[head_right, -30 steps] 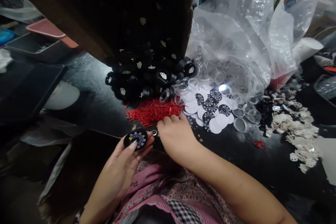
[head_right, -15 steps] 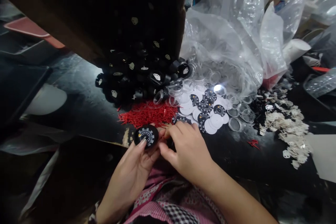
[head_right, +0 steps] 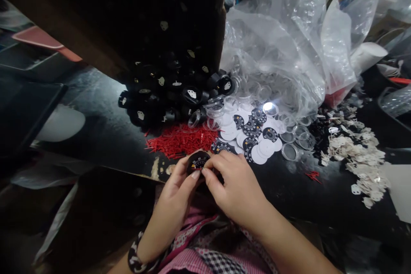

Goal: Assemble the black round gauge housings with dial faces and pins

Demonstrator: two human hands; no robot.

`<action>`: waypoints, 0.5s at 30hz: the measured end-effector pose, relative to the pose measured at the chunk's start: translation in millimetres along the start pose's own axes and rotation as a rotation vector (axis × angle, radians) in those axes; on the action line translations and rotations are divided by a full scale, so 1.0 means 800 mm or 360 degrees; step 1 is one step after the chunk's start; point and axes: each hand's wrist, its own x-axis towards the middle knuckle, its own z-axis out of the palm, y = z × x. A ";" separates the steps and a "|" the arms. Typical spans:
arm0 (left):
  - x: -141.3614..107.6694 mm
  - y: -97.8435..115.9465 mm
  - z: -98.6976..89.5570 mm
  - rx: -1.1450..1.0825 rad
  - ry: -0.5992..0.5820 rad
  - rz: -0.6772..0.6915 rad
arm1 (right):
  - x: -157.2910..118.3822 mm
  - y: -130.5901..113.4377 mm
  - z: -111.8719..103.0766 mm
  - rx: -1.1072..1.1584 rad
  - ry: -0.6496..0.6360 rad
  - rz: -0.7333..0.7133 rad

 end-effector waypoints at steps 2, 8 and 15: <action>-0.001 0.006 0.000 0.0096 -0.0016 0.0054 | 0.000 0.000 -0.002 -0.0052 -0.0017 0.0023; -0.005 0.014 -0.006 0.0251 -0.0039 0.0225 | 0.000 -0.005 -0.005 0.0042 -0.0023 0.0005; -0.021 0.016 -0.010 0.0568 0.0004 0.0327 | -0.010 -0.014 0.001 0.0154 0.0008 0.0075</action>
